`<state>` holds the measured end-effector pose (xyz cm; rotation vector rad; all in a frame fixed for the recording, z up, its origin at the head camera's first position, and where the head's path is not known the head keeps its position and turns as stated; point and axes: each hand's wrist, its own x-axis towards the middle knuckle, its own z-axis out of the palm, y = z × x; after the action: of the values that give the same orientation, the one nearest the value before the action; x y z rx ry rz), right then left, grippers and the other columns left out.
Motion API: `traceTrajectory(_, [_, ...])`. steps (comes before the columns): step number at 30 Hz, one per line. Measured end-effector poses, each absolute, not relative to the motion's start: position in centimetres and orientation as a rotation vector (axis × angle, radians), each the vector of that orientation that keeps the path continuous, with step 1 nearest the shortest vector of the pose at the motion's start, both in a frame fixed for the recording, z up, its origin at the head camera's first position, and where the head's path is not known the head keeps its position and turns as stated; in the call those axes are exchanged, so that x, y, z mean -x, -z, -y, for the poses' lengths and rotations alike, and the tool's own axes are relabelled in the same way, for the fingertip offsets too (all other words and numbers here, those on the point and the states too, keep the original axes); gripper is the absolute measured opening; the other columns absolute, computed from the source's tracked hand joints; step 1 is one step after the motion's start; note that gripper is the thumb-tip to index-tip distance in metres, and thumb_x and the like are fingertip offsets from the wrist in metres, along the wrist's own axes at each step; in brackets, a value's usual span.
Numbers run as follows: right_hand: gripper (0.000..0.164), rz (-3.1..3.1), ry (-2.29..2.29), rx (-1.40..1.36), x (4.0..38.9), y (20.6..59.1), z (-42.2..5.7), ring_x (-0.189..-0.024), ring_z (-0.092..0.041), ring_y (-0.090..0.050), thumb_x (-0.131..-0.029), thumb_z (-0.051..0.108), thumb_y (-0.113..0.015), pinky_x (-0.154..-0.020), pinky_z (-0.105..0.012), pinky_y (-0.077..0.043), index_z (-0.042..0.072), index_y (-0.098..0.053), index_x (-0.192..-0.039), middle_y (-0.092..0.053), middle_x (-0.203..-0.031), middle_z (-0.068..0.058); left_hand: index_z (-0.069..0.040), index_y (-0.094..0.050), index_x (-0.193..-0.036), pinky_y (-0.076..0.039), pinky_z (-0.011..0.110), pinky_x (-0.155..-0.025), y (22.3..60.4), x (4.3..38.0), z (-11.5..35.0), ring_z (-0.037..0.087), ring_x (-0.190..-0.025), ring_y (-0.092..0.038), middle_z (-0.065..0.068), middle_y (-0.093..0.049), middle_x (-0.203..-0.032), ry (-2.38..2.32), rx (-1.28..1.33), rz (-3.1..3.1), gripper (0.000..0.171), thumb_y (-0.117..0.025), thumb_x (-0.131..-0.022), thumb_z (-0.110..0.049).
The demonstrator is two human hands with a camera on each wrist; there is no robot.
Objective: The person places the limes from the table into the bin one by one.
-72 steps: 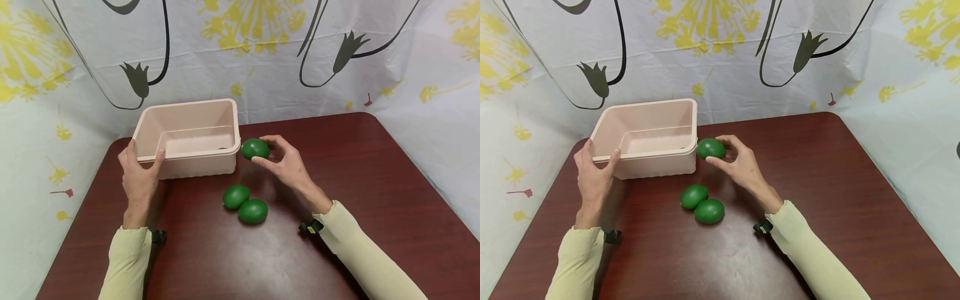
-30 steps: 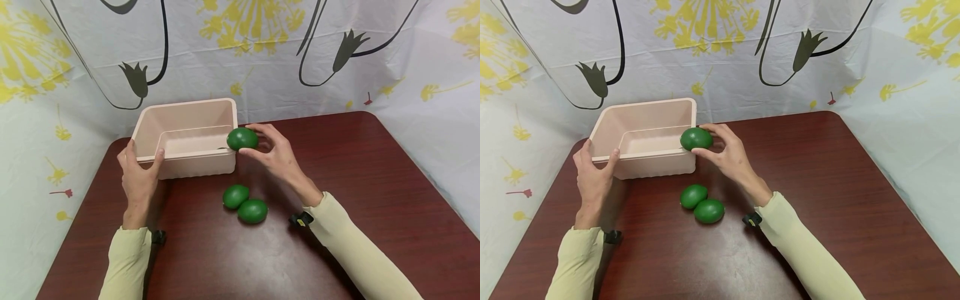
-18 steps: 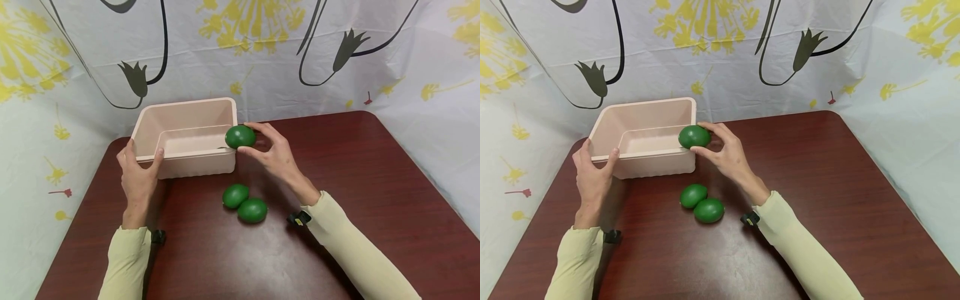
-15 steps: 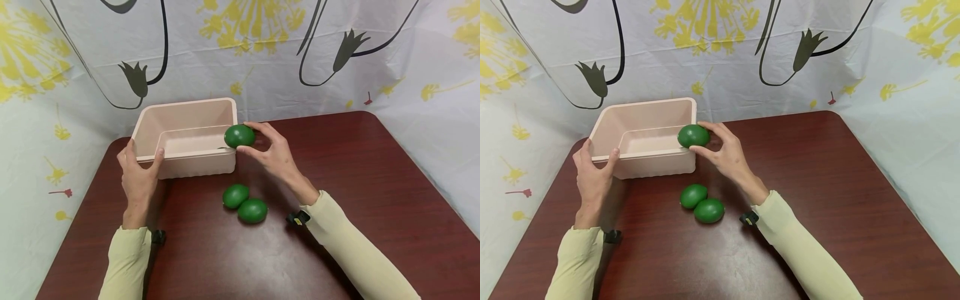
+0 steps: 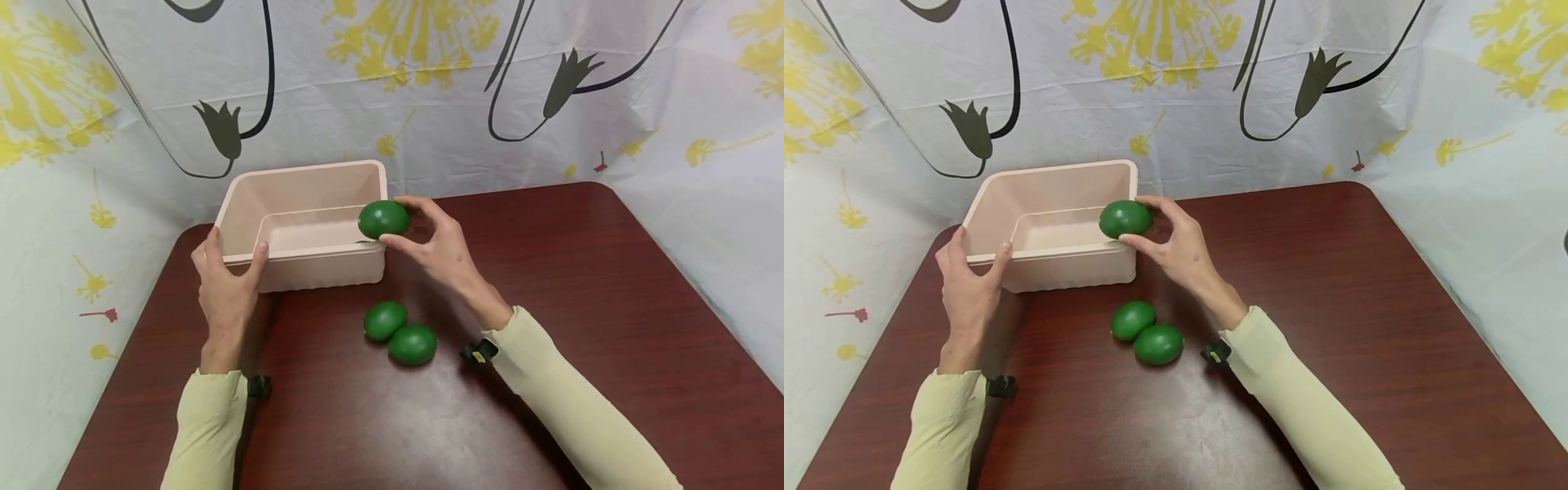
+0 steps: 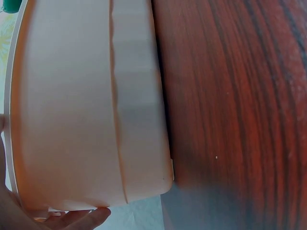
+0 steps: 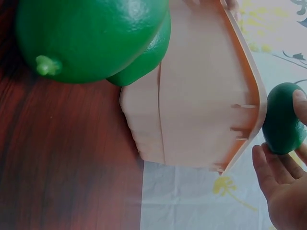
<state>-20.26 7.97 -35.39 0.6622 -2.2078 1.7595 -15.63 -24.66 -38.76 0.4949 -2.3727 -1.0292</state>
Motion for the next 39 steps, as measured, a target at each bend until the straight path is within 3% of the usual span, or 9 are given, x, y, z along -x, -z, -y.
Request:
traceTrajectory(12, [0.061, 2.229, -1.779, -0.662, 20.6, 35.2, -7.0, -0.103, -0.022, -0.072, -0.084, 0.018, -0.088, -0.096, -0.043, -0.057, 0.009, -0.062, -0.138, -0.068, -0.130, -0.006, -0.034, -0.030, -0.165, -0.042, 0.068, -0.104, 38.7, 15.7, 24.7, 0.053, -0.128, -0.058, 0.003, -0.034, -0.164, 1.024, -0.492, 2.373, 0.092, -0.067, -0.087, -0.068])
traceTrajectory(20, [0.058, 2.282, -1.739, -0.668, 20.6, 35.1, -6.7, -0.096, -0.021, -0.070, -0.087, 0.019, -0.085, -0.091, -0.036, -0.057, 0.011, -0.062, -0.139, -0.068, -0.127, -0.006, -0.034, -0.030, -0.165, -0.041, 0.068, -0.105, 38.8, 15.5, 24.7, 0.051, -0.131, -0.057, 0.002, -0.035, -0.164, 1.037, -0.483, 2.364, 0.092, -0.068, -0.087, -0.068])
traceTrajectory(28, [0.045, 2.315, -1.723, -0.683, 20.6, 35.2, -6.9, -0.110, -0.027, -0.070, -0.094, 0.014, -0.078, -0.096, -0.039, -0.057, 0.006, -0.063, -0.136, -0.070, -0.127, -0.017, -0.033, -0.031, -0.164, -0.042, 0.068, -0.103, 38.9, 15.4, 24.6, 0.053, -0.128, -0.058, 0.003, -0.034, -0.164, 1.024, -0.491, 2.368, 0.093, -0.067, -0.087, -0.069])
traceTrajectory(33, [0.043, 2.289, -1.737, -0.674, 20.6, 35.6, -7.4, -0.110, -0.030, -0.070, -0.093, 0.013, -0.078, -0.095, -0.042, -0.057, 0.003, -0.064, -0.133, -0.068, -0.128, -0.016, -0.033, -0.031, -0.164, -0.041, 0.068, -0.104, 38.8, 15.4, 24.6, 0.053, -0.128, -0.057, 0.003, -0.034, -0.164, 1.030, -0.492, 2.363, 0.093, -0.067, -0.087, -0.069])
traceTrajectory(39, [0.040, 2.298, -1.744, -0.622, 20.4, 36.1, -8.3, -0.101, -0.027, -0.072, -0.093, 0.019, -0.079, -0.095, -0.042, -0.057, 0.010, -0.067, -0.130, -0.066, -0.130, -0.014, -0.032, -0.031, -0.165, -0.042, 0.068, -0.103, 38.7, 15.4, 24.5, 0.054, -0.128, -0.057, 0.004, -0.034, -0.164, 1.030, -0.493, 2.364, 0.093, -0.067, -0.087, -0.068])
